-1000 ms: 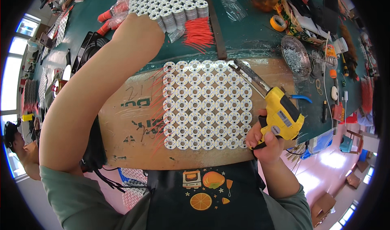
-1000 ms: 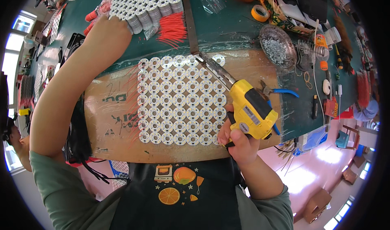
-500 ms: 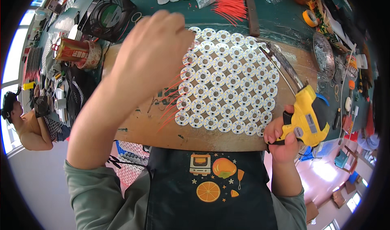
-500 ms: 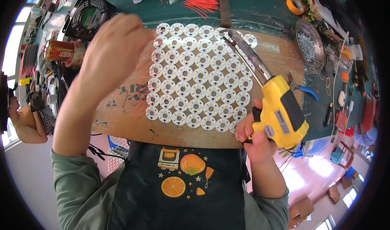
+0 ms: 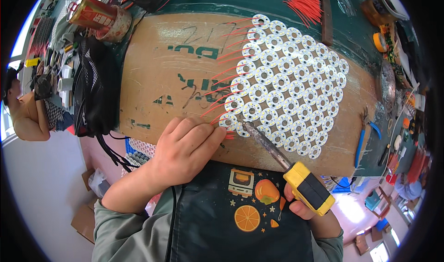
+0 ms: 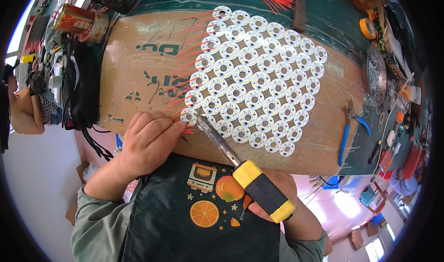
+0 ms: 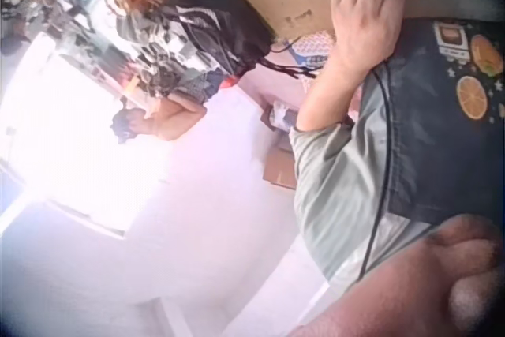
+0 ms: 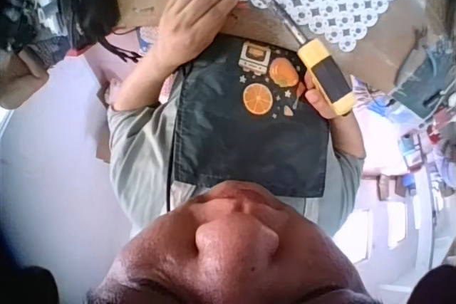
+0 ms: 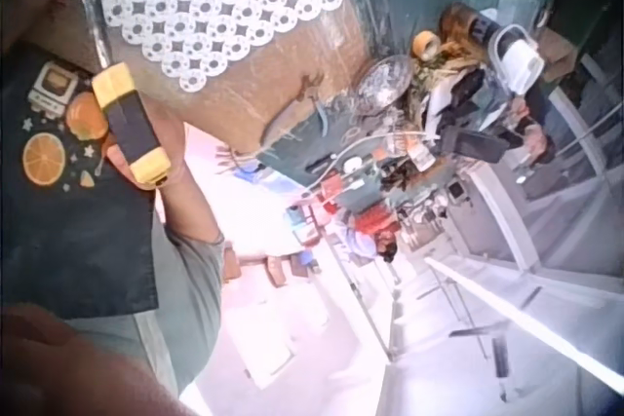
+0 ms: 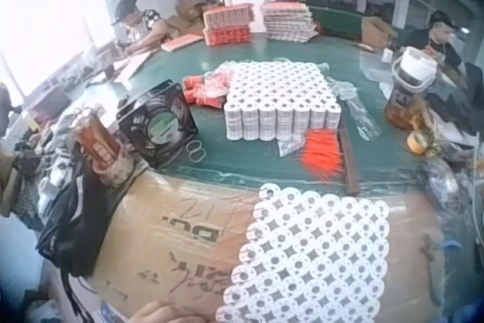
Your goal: The person solders wires onto LED circuit boards using a soldering tool, sets the assembled board sheet aside, and solders wires onto another sheet of LED circuit boards.
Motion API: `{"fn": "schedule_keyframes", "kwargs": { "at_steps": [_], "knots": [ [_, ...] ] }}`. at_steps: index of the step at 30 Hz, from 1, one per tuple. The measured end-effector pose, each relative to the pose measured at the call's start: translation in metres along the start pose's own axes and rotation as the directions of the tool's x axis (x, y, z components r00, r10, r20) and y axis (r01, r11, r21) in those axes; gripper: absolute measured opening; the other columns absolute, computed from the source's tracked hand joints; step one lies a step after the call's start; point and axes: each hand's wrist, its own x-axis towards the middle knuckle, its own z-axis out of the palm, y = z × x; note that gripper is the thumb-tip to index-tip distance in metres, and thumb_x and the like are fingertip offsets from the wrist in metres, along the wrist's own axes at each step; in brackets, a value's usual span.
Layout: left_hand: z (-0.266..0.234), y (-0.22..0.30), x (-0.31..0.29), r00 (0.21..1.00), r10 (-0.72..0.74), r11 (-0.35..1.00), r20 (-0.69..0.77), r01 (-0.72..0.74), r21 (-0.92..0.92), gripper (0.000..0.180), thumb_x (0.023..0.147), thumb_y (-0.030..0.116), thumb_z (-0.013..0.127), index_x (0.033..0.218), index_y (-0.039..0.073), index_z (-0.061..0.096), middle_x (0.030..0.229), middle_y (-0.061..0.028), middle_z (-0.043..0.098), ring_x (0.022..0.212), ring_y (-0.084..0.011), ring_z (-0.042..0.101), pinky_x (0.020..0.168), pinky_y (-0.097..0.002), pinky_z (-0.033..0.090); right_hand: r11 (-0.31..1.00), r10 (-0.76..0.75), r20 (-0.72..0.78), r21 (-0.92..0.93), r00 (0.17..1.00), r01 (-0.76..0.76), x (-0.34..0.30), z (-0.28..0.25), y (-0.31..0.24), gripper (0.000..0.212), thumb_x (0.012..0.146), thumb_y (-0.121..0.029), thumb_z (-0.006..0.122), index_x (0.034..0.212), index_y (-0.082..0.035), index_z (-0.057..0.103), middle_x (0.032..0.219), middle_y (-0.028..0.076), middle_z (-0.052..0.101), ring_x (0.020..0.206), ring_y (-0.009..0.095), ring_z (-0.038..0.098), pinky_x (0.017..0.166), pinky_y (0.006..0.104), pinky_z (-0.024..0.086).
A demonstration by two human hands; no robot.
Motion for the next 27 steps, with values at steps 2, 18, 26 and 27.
{"fn": "schedule_keyframes", "kwargs": {
  "at_steps": [2, 18, 26, 27],
  "knots": [
    [0.001, 0.002, -0.002, 0.999, -0.028, 1.000, -0.017, 0.028, -0.006, 0.039, 0.064, 0.002, 0.071, 0.103, 0.000, 0.069, 0.092, -0.0058, 0.062, 0.083, -0.0227, 0.063, 0.069, -0.0331, 0.048, 0.997, 0.064, 0.036, -0.032, 0.997, -0.063, -0.003, 0.000, 0.003, 0.057, 0.087, -0.056, 0.063, 0.115, -0.006, 0.066, 0.089, 0.006, 0.072, 0.078, 0.027, 0.071, 0.065, 0.0347, 0.055],
    [0.003, 0.001, -0.003, 0.999, -0.035, 0.999, -0.007, 0.035, -0.039, 0.038, 0.064, 0.005, 0.071, 0.102, 0.000, 0.068, 0.092, -0.0068, 0.060, 0.085, -0.0239, 0.061, 0.072, -0.0337, 0.048, 0.981, 0.070, 0.111, -0.189, 0.991, -0.049, -0.015, -0.004, 0.029, 0.039, 0.085, -0.048, 0.060, 0.065, -0.016, 0.050, 0.063, 0.002, 0.053, 0.057, 0.028, 0.056, 0.047, 0.0403, 0.038],
    [0.005, 0.001, -0.004, 0.999, -0.036, 0.999, -0.016, 0.036, -0.033, 0.039, 0.063, 0.005, 0.071, 0.101, 0.000, 0.068, 0.091, -0.0069, 0.060, 0.086, -0.0240, 0.061, 0.072, -0.0338, 0.049, 0.987, 0.058, 0.086, -0.154, 0.995, -0.044, -0.013, -0.001, 0.027, 0.034, 0.083, -0.043, 0.063, 0.065, -0.016, 0.050, 0.063, 0.003, 0.053, 0.056, 0.029, 0.056, 0.048, 0.0403, 0.039],
    [0.006, 0.001, -0.004, 0.999, -0.035, 0.999, -0.021, 0.034, -0.033, 0.039, 0.063, 0.005, 0.071, 0.101, 0.000, 0.068, 0.091, -0.0069, 0.060, 0.086, -0.0240, 0.061, 0.072, -0.0338, 0.049, 0.987, 0.058, 0.086, -0.155, 0.995, -0.045, -0.013, -0.001, 0.027, 0.034, 0.083, -0.043, 0.063, 0.065, -0.016, 0.050, 0.063, 0.003, 0.053, 0.056, 0.029, 0.056, 0.048, 0.0403, 0.039]
  ]
}}
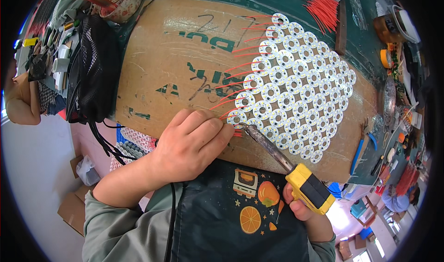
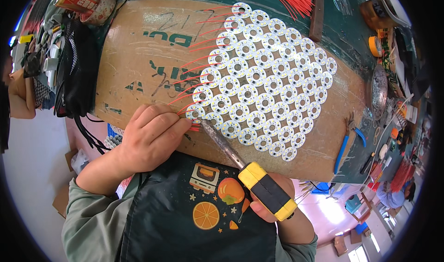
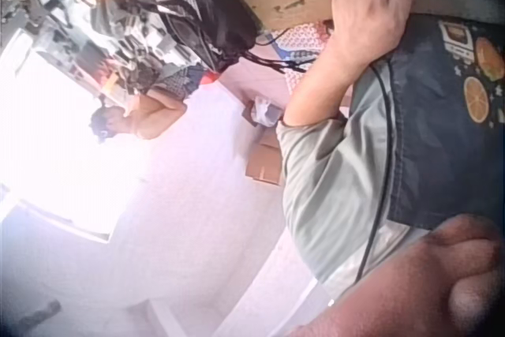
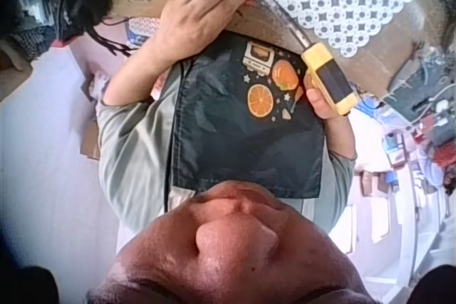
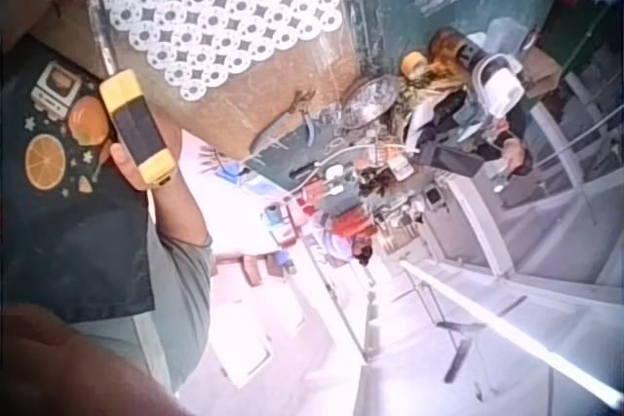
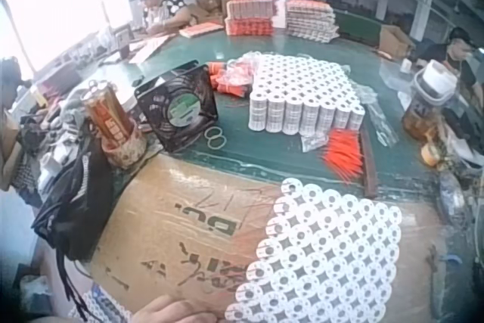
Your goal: The person solders wires onto LED circuit boards using a soldering tool, sets the assembled board sheet aside, and solders wires onto another sheet of LED circuit boards.
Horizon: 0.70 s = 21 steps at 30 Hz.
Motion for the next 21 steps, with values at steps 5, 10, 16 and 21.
{"fn": "schedule_keyframes", "kwargs": {
  "at_steps": [5, 10, 16, 21],
  "knots": [
    [0.000, 0.000, 0.000, 1.000, 0.001, 1.000, -0.003, -0.001, 0.007, 0.039, 0.063, 0.005, 0.071, 0.102, 0.000, 0.068, 0.091, -0.0067, 0.060, 0.085, -0.0239, 0.061, 0.072, -0.0338, 0.049, 1.000, -0.015, -0.021, -0.002, 1.000, 0.015, 0.001, 0.001, -0.001, 0.035, 0.083, -0.043, 0.062, 0.065, -0.016, 0.049, 0.063, 0.003, 0.052, 0.057, 0.029, 0.056, 0.048, 0.0406, 0.039],
    [-0.001, 0.001, 0.001, 1.000, -0.004, 1.000, 0.014, 0.004, 0.013, 0.039, 0.063, 0.004, 0.070, 0.101, 0.000, 0.068, 0.091, -0.0065, 0.060, 0.085, -0.0236, 0.061, 0.072, -0.0337, 0.049, 0.989, 0.010, -0.018, 0.150, 1.000, -0.007, -0.002, -0.002, -0.003, 0.032, 0.081, -0.038, 0.070, 0.070, -0.013, 0.055, 0.066, 0.004, 0.055, 0.059, 0.027, 0.057, 0.052, 0.0373, 0.042],
    [0.000, 0.005, 0.002, 0.997, -0.072, 0.997, 0.001, 0.072, 0.014, 0.038, 0.062, 0.004, 0.071, 0.100, 0.002, 0.068, 0.092, -0.0066, 0.061, 0.085, -0.0239, 0.061, 0.074, -0.0348, 0.048, 0.920, 0.048, -0.173, 0.392, 0.984, 0.023, -0.002, 0.003, -0.013, 0.033, 0.081, -0.037, 0.077, 0.082, -0.007, 0.063, 0.075, 0.005, 0.061, 0.068, 0.024, 0.060, 0.060, 0.0338, 0.046],
    [-0.006, 0.012, 0.014, 0.995, -0.016, 0.998, -0.096, 0.021, 0.054, 0.037, 0.060, 0.005, 0.072, 0.097, 0.003, 0.069, 0.091, -0.0048, 0.061, 0.087, -0.0241, 0.060, 0.075, -0.0362, 0.046, 0.945, 0.066, -0.179, 0.326, 0.982, -0.004, 0.000, 0.000, -0.019, 0.038, 0.081, -0.043, 0.075, 0.082, -0.008, 0.062, 0.074, 0.004, 0.061, 0.067, 0.023, 0.061, 0.059, 0.0331, 0.045]
  ]
}}
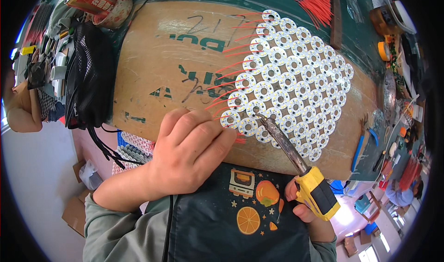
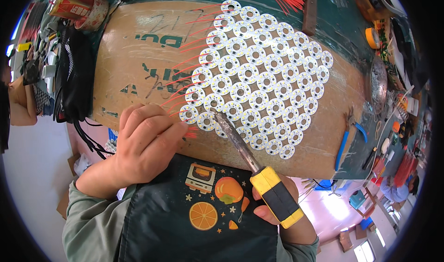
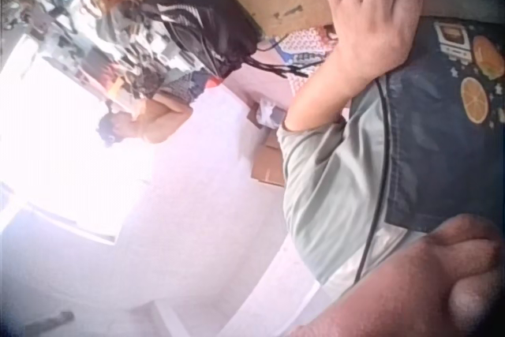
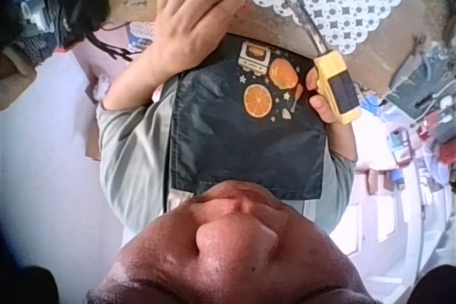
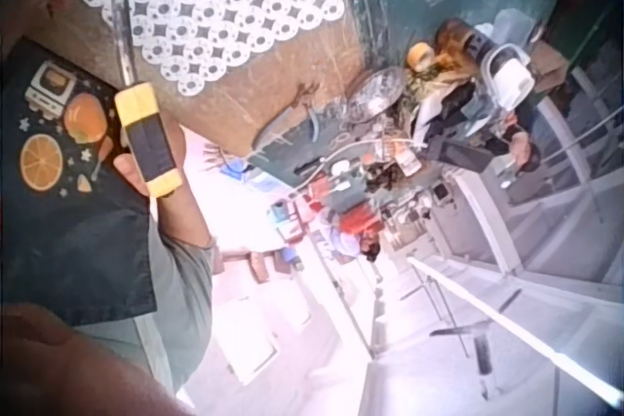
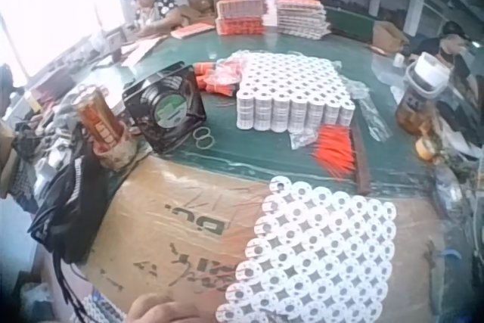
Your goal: The person solders wires onto LED circuit boards using a soldering tool, sets the assembled board sheet aside, and solders wires onto another sheet of LED circuit boards.
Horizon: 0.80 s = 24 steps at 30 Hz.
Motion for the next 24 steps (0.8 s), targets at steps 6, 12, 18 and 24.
{"fn": "schedule_keyframes", "kwargs": {
  "at_steps": [6, 12, 18, 24],
  "knots": [
    [0.012, 0.004, 0.007, 0.999, 0.035, 0.999, 0.015, -0.035, 0.018, 0.038, 0.060, 0.006, 0.071, 0.098, 0.002, 0.070, 0.088, -0.0037, 0.060, 0.088, -0.0231, 0.060, 0.076, -0.0366, 0.046, 0.988, -0.009, -0.022, -0.156, 1.000, 0.005, -0.007, -0.002, 0.010, 0.044, 0.082, -0.054, 0.069, 0.075, -0.012, 0.057, 0.069, 0.003, 0.057, 0.058, 0.025, 0.057, 0.052, 0.0340, 0.042],
    [0.021, 0.003, 0.002, 0.998, 0.012, 1.000, 0.061, -0.011, -0.019, 0.038, 0.062, 0.004, 0.071, 0.100, 0.002, 0.070, 0.089, -0.0039, 0.060, 0.088, -0.0228, 0.060, 0.076, -0.0366, 0.046, 0.971, -0.020, 0.036, -0.239, 0.999, 0.028, -0.013, -0.008, 0.024, 0.037, 0.080, -0.046, 0.068, 0.069, -0.014, 0.053, 0.064, 0.003, 0.054, 0.055, 0.027, 0.055, 0.048, 0.0368, 0.039],
    [0.022, 0.003, 0.002, 0.999, -0.006, 1.000, 0.051, 0.007, -0.019, 0.039, 0.062, 0.002, 0.070, 0.101, 0.003, 0.069, 0.089, -0.0039, 0.061, 0.088, -0.0233, 0.061, 0.076, -0.0367, 0.047, 0.959, -0.036, 0.091, -0.276, 0.995, 0.060, -0.014, -0.011, 0.031, 0.032, 0.078, -0.041, 0.068, 0.068, -0.015, 0.054, 0.063, 0.003, 0.054, 0.053, 0.028, 0.054, 0.047, 0.0380, 0.038],
    [0.022, 0.004, 0.001, 0.999, -0.013, 1.000, 0.052, 0.014, -0.020, 0.040, 0.061, 0.001, 0.071, 0.101, 0.003, 0.069, 0.089, -0.0042, 0.060, 0.088, -0.0235, 0.061, 0.077, -0.0370, 0.047, 0.950, -0.061, 0.041, -0.304, 0.997, 0.071, -0.012, -0.006, 0.028, 0.032, 0.080, -0.042, 0.067, 0.070, -0.014, 0.055, 0.064, 0.003, 0.055, 0.056, 0.028, 0.056, 0.048, 0.0386, 0.041]
  ]
}}
